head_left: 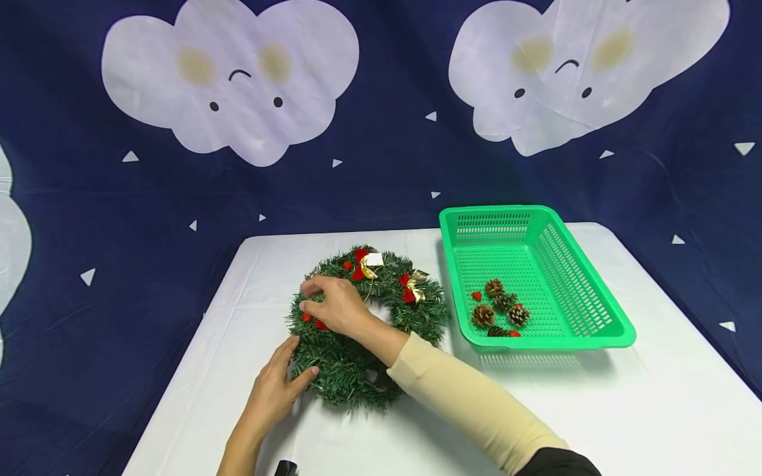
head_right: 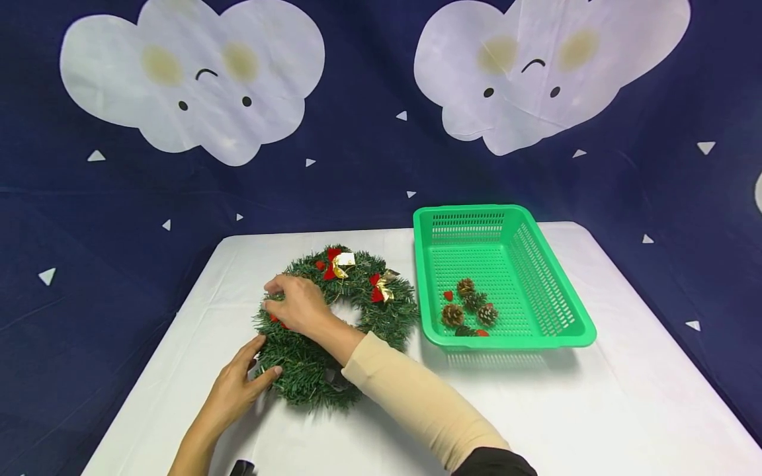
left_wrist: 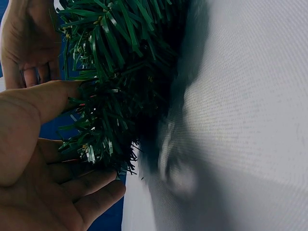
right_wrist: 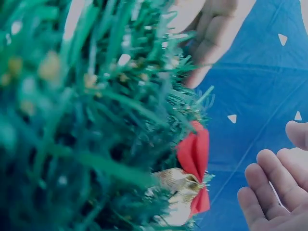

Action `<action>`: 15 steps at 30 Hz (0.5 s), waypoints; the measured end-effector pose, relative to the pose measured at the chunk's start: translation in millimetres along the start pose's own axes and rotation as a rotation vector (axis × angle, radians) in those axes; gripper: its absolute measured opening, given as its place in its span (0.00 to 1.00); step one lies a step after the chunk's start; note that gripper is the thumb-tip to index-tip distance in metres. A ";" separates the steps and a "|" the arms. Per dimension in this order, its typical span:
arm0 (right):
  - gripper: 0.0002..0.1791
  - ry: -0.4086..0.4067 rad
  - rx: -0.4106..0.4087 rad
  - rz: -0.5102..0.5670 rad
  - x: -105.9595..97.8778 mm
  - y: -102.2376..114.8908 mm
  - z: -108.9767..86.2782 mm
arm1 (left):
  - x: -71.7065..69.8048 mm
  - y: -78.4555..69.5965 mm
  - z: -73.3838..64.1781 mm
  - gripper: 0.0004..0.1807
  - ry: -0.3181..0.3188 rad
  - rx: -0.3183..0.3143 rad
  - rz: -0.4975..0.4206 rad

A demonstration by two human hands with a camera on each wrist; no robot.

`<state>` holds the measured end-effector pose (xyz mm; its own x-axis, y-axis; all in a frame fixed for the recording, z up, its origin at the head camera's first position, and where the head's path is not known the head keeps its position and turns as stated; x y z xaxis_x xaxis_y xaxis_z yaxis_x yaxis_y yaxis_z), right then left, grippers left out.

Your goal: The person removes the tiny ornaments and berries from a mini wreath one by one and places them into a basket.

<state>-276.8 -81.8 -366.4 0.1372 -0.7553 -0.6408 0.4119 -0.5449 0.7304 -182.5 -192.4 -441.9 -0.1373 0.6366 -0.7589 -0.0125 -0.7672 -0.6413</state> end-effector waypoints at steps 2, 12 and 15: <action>0.17 0.009 0.005 -0.019 4.4 -1.7 0.0 | 0.2 0.1 0.0 0.41 -0.001 0.000 -0.002; 0.17 0.005 -0.047 -0.092 18.2 -3.4 2.3 | 0.2 0.2 -0.1 0.41 0.001 -0.006 0.005; 0.17 0.003 -0.060 -0.118 21.4 -4.5 3.1 | 0.3 0.5 -0.3 0.41 0.001 -0.006 0.006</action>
<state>-278.5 -96.6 -382.7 0.0874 -0.6863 -0.7221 0.4781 -0.6070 0.6348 -182.2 -192.6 -442.5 -0.1364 0.6318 -0.7630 -0.0055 -0.7707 -0.6372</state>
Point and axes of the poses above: each hand's wrist, its own z-axis towards the middle knuckle, its own x-axis out of the palm, y = z × x, the point moved 8 cm from there along z, towards the middle knuckle, and after that the axes turned 7 degrees about -y, right-handed, at the moved point
